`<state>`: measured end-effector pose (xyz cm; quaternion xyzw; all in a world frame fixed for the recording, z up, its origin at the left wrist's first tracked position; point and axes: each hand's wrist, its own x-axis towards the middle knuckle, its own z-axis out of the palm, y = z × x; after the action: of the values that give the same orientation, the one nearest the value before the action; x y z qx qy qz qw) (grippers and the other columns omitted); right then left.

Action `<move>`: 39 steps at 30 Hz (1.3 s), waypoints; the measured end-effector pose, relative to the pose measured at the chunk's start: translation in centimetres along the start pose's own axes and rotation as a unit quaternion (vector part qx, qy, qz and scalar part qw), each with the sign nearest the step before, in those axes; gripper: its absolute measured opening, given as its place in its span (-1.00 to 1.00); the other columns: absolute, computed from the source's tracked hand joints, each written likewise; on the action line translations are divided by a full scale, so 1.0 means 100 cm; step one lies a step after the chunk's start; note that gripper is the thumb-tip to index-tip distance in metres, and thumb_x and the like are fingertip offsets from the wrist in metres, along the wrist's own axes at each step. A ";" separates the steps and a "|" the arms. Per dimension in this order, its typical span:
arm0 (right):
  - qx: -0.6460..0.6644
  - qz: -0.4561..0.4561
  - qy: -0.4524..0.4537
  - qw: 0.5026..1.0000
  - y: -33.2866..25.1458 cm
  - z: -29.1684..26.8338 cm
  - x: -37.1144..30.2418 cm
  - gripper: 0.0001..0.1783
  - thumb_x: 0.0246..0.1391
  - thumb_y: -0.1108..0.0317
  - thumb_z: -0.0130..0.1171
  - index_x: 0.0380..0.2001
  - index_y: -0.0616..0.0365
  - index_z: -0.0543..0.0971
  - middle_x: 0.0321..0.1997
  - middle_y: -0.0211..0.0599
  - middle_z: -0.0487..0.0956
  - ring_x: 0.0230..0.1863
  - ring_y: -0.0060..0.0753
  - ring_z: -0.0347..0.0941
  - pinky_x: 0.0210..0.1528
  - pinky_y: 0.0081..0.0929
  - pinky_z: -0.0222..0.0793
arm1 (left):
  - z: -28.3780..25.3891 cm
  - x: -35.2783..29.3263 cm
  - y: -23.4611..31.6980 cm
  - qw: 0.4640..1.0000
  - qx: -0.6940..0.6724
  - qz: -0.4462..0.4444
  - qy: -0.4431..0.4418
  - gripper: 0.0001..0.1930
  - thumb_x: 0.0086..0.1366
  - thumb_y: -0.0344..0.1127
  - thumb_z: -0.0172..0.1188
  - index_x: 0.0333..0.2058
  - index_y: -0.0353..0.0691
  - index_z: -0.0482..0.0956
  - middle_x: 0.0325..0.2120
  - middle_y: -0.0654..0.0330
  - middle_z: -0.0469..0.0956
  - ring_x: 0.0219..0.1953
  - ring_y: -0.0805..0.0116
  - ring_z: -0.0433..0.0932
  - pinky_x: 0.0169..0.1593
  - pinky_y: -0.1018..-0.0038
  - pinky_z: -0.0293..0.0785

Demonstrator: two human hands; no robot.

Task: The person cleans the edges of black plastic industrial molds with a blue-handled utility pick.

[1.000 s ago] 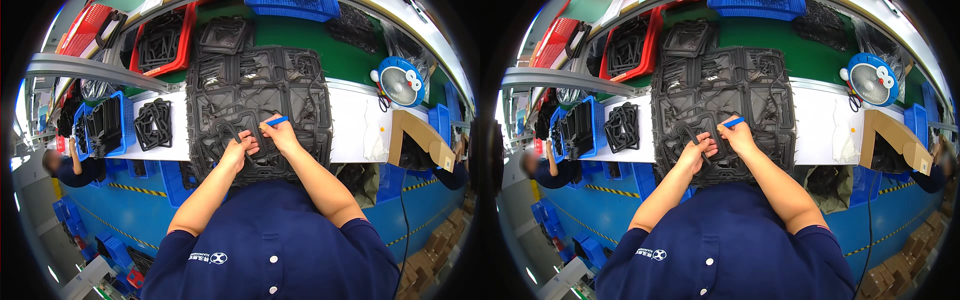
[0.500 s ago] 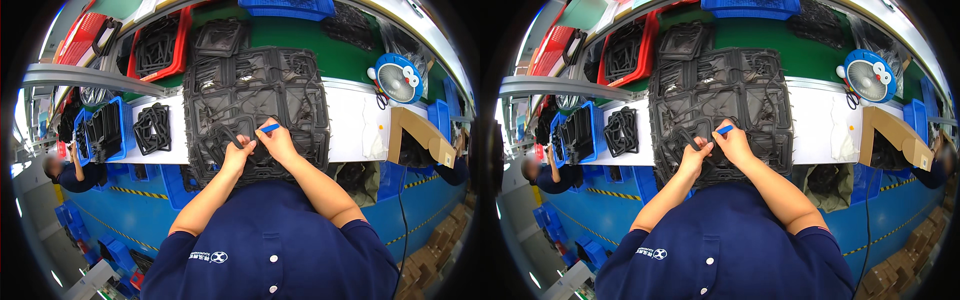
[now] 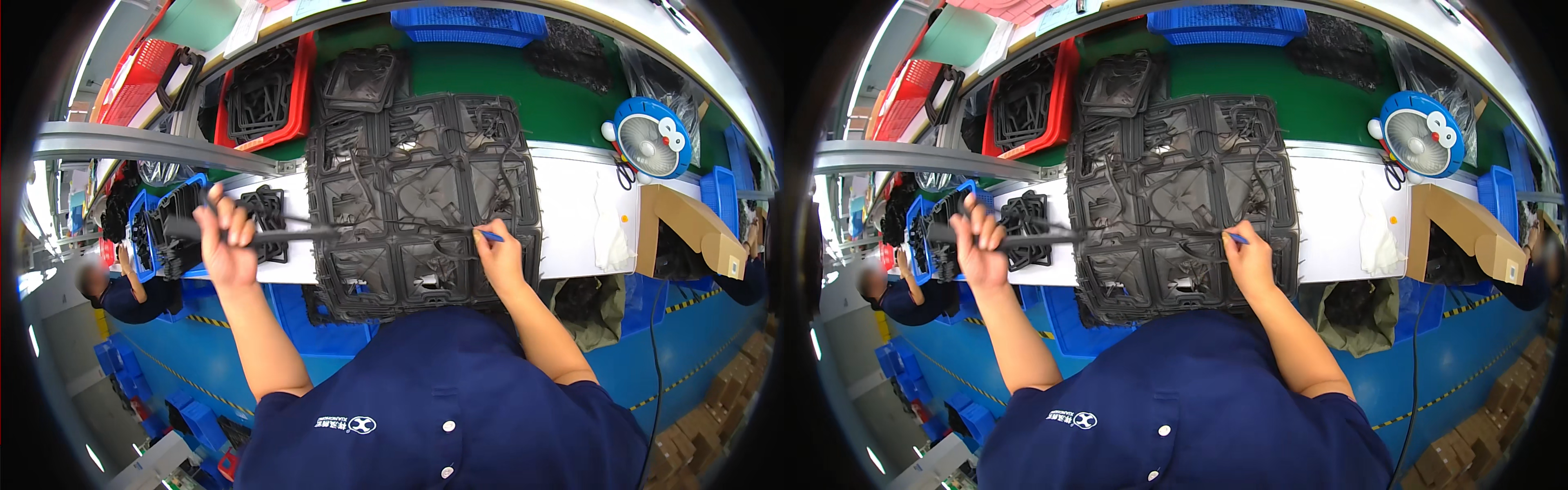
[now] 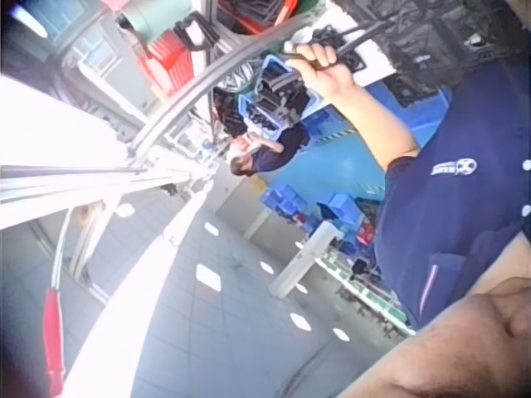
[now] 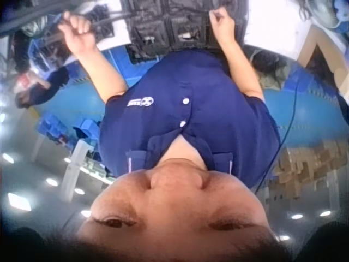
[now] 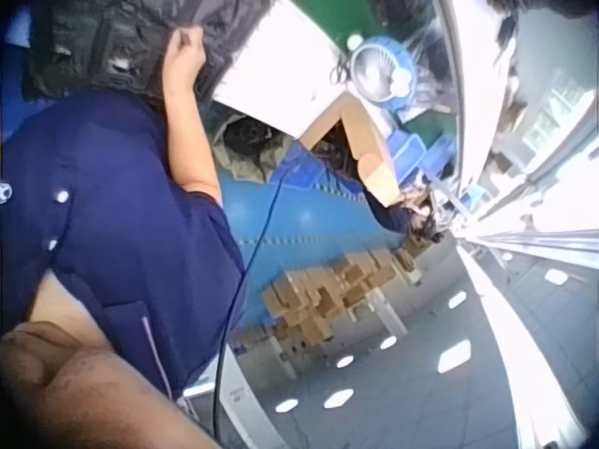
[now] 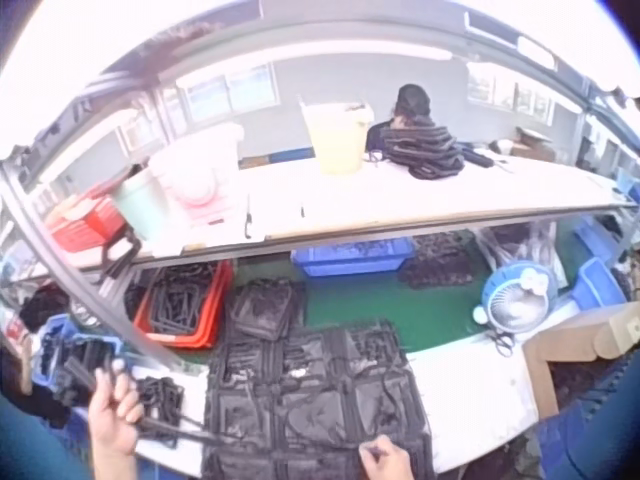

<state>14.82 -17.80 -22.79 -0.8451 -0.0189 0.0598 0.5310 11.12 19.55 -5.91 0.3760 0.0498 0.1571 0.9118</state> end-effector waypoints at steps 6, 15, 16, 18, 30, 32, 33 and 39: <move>0.027 0.030 0.102 0.994 -0.005 -0.070 0.001 -0.90 0.05 0.46 0.19 -0.38 0.25 0.50 -0.52 -0.32 0.51 -0.50 -0.65 0.36 -0.43 -0.64 0.29 | -0.029 0.128 -0.045 0.989 0.010 -0.077 0.125 -0.90 0.34 -0.35 -0.01 -0.25 -0.24 0.38 -0.64 0.34 0.24 -0.65 0.54 0.18 -0.56 0.59 0.15; 0.073 0.138 0.262 0.952 0.070 -0.181 -0.022 -0.85 0.10 0.43 0.16 -0.42 0.22 0.39 -0.46 -0.40 0.46 -0.47 -0.68 0.39 -0.46 -0.70 0.45 | -0.027 0.245 -0.121 0.916 0.357 -0.099 0.154 -0.89 0.30 -0.33 0.03 -0.28 -0.22 0.36 -0.66 0.33 0.27 -0.68 0.54 0.22 -0.62 0.58 0.17; 0.083 0.147 0.242 0.956 0.067 -0.176 -0.022 -0.84 0.10 0.43 0.17 -0.42 0.22 0.39 -0.47 -0.40 0.46 -0.47 -0.68 0.39 -0.47 -0.71 0.44 | -0.028 0.258 -0.139 0.879 0.448 -0.083 0.138 -0.83 0.27 -0.33 0.04 -0.24 -0.28 0.35 -0.65 0.26 0.34 -0.68 0.48 0.33 -0.64 0.52 0.26; 0.107 0.165 0.215 0.957 0.056 -0.164 -0.020 -0.82 0.08 0.45 0.20 -0.44 0.22 0.38 -0.47 -0.42 0.46 -0.46 -0.68 0.38 -0.45 -0.69 0.40 | -0.022 0.281 -0.188 0.777 0.612 -0.078 0.130 -0.67 0.21 -0.27 0.10 -0.15 -0.38 0.33 -0.56 0.07 0.47 -0.55 0.29 0.52 -0.52 0.37 0.45; -0.049 -0.003 0.041 0.998 0.038 -0.095 -0.002 -0.88 -0.03 0.51 0.22 -0.41 0.23 0.48 -0.37 -0.13 0.54 -0.12 -0.09 0.52 -0.24 -0.34 0.43 | -0.055 0.260 -0.261 0.530 0.806 0.255 0.069 -0.61 0.02 -0.16 0.27 -0.29 -0.35 0.46 -0.31 -0.10 0.47 -0.19 -0.08 0.43 -0.08 0.14 0.32; -0.078 0.023 0.039 0.996 0.047 -0.085 0.003 -0.89 -0.03 0.50 0.21 -0.42 0.22 0.48 -0.38 -0.12 0.53 -0.18 -0.09 0.52 -0.27 -0.30 0.42 | -0.046 0.221 -0.257 0.595 0.756 0.272 0.025 -0.79 0.08 -0.34 0.21 -0.36 -0.32 0.44 -0.37 0.00 0.45 -0.24 0.01 0.41 -0.11 0.19 0.29; -0.105 0.043 0.034 0.993 0.050 -0.083 0.004 -0.90 -0.02 0.49 0.20 -0.42 0.20 0.47 -0.40 -0.11 0.51 -0.24 -0.09 0.52 -0.29 -0.27 0.40 | -0.038 0.193 -0.260 0.650 0.718 0.250 0.004 -0.83 0.09 -0.40 0.17 -0.36 -0.32 0.43 -0.38 0.02 0.43 -0.28 0.07 0.40 -0.13 0.25 0.31; 0.001 0.072 0.187 0.980 0.051 -0.149 0.006 -0.94 0.04 0.51 0.16 -0.43 0.25 0.48 -0.40 -0.30 0.53 -0.37 -0.49 0.44 -0.28 -0.54 0.34 | 0.011 -0.007 -0.275 0.764 0.617 -0.031 -0.185 -0.90 0.22 -0.47 0.12 -0.27 -0.28 0.50 -0.36 0.20 0.45 -0.33 0.46 0.45 -0.22 0.57 0.39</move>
<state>17.09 -33.27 -21.01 -0.8397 0.1418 -0.0617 0.5205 17.55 0.20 -24.42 0.8776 -0.0219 -0.0079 0.4789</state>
